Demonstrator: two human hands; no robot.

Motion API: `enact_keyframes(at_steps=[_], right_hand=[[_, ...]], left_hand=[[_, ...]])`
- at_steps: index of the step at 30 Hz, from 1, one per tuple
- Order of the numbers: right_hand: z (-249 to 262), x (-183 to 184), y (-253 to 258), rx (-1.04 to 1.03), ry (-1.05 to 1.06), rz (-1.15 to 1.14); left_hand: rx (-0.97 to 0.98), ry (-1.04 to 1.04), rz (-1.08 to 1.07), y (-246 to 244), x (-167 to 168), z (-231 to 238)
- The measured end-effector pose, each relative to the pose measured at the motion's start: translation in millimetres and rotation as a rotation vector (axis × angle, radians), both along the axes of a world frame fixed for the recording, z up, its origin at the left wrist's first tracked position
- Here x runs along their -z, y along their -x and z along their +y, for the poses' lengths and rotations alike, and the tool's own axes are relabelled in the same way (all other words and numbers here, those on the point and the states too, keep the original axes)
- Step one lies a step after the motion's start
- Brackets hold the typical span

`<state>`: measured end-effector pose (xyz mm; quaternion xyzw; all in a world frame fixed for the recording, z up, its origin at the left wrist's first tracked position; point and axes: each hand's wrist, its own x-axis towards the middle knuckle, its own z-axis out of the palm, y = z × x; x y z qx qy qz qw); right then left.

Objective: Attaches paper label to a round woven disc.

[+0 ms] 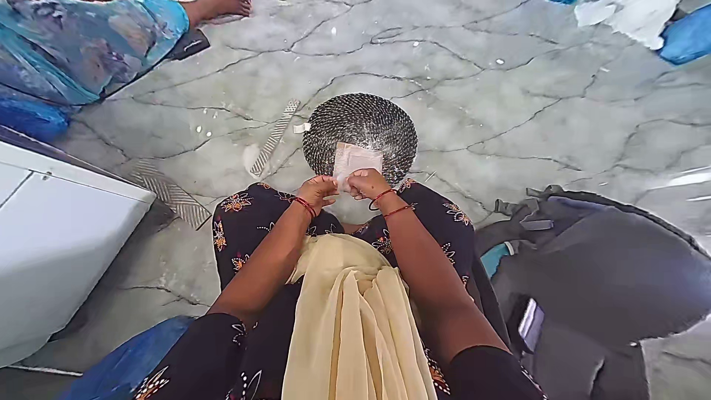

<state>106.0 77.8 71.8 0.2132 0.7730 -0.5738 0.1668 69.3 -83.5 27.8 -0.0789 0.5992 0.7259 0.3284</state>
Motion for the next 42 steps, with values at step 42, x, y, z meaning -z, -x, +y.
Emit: enact_keyframes(at_steps=[42], right_hand=[[61.1,23.0,89.4,0.222,0.059,-0.190]], left_hand=[[0.002,0.001,-0.027,99.1,27.2,73.3]])
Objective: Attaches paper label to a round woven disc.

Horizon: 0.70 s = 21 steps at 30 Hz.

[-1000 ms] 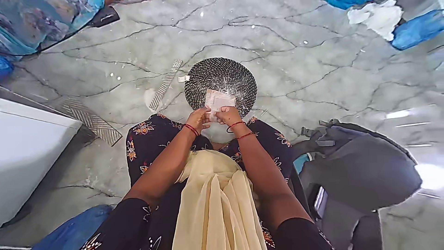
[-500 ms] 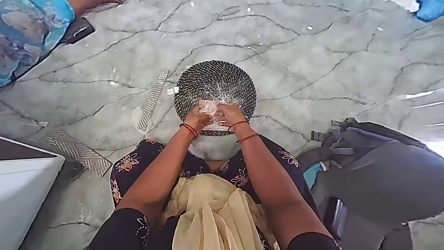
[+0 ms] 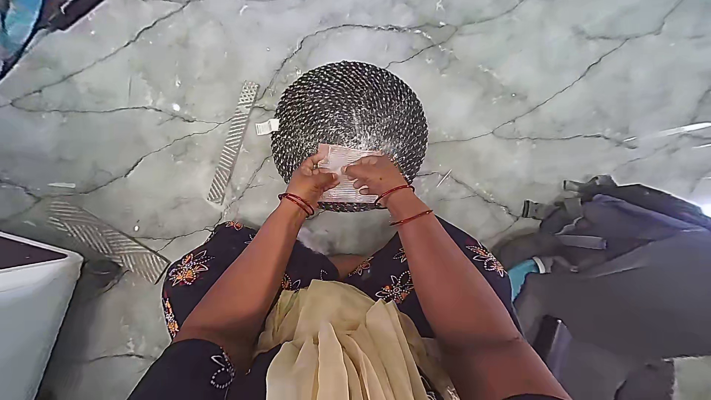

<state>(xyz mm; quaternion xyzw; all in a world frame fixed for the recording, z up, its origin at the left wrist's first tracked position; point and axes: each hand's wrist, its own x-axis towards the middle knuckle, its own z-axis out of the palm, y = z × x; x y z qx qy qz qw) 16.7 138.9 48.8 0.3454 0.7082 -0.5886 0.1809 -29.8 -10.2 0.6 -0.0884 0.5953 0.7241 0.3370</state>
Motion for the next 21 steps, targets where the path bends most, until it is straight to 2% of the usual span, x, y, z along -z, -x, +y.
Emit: enact_keyframes(at_steps=[5,10,17,21], right_hand=[[-1.6,9.6,-1.1,-0.053,-0.052,0.090],[1.3,14.4,-0.1,-0.102,-0.132,0.092],[-0.2,7.6,-0.1,-0.243,-0.271,0.066],[0.5,7.6,-0.3,-0.242,-0.287,0.059]], left_hand=[[-0.051,-0.052,-0.035,-4.2,1.6,3.2],[0.032,-0.064,-0.081,-3.8,-0.8,-0.4],[0.040,0.062,-0.085,-4.2,-1.6,-0.6],[0.023,0.092,-0.067,-4.1,-1.4,-0.5]])
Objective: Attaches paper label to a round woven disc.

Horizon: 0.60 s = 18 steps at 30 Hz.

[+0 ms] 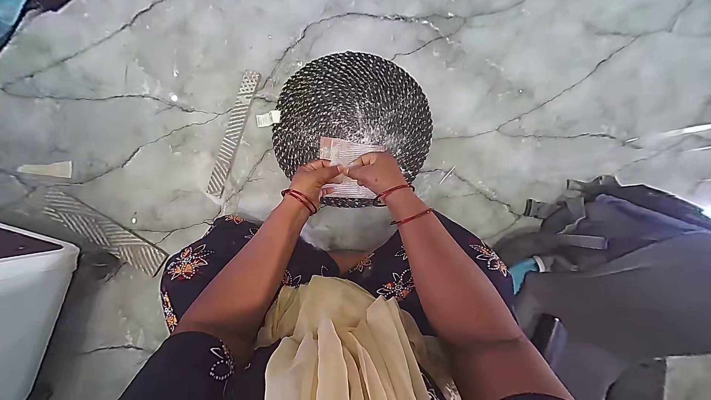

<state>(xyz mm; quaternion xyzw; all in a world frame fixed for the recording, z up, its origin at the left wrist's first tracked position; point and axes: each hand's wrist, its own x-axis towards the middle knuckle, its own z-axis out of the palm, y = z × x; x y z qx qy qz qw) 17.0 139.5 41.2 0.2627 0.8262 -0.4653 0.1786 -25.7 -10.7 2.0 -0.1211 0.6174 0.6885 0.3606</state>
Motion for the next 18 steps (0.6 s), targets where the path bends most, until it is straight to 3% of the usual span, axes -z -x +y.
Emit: enact_keyframes(at_steps=[10,18], right_hand=[[-2.1,3.9,2.0,0.257,0.228,-0.019],[-1.0,9.8,1.7,0.179,0.185,-0.016]], left_hand=[[-0.054,-0.067,-0.068,0.7,-0.7,2.1],[-0.062,-0.078,-0.039,0.4,2.8,0.4]])
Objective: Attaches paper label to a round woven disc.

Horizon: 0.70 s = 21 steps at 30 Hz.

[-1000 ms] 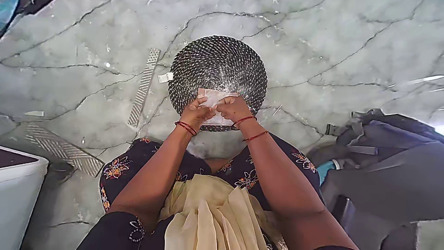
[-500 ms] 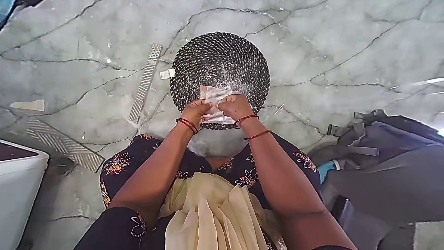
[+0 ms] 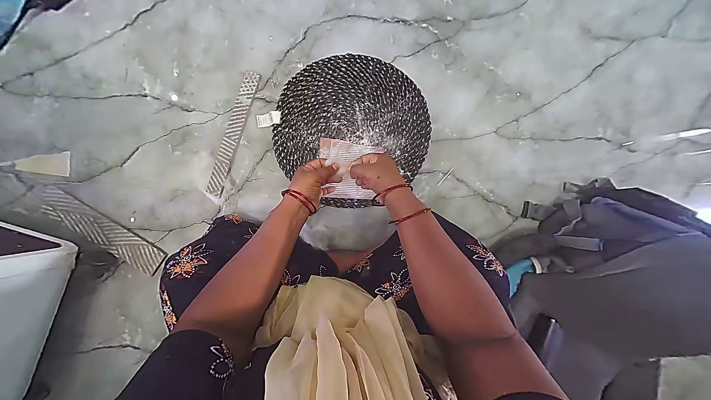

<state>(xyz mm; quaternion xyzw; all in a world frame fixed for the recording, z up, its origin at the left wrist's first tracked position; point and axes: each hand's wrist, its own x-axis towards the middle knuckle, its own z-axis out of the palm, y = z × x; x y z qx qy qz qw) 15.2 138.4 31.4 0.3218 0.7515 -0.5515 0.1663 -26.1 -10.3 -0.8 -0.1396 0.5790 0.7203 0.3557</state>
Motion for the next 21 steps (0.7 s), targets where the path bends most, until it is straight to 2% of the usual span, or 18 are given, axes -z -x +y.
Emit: enact_keyframes(at_steps=[4,10,15,21], right_hand=[[-2.0,-6.7,0.0,0.105,0.071,-0.013],[0.7,3.9,-0.7,0.010,0.016,0.036],[-0.6,1.5,0.3,0.024,0.014,0.012],[-2.2,-2.7,0.0,0.057,0.059,-0.020]], left_hand=[[-0.003,0.003,0.012,0.9,1.9,-0.2],[0.018,0.026,0.039,1.5,4.3,-0.8],[0.030,-0.013,0.020,2.1,2.2,-1.2],[0.027,0.053,0.036,1.6,3.0,-0.4]])
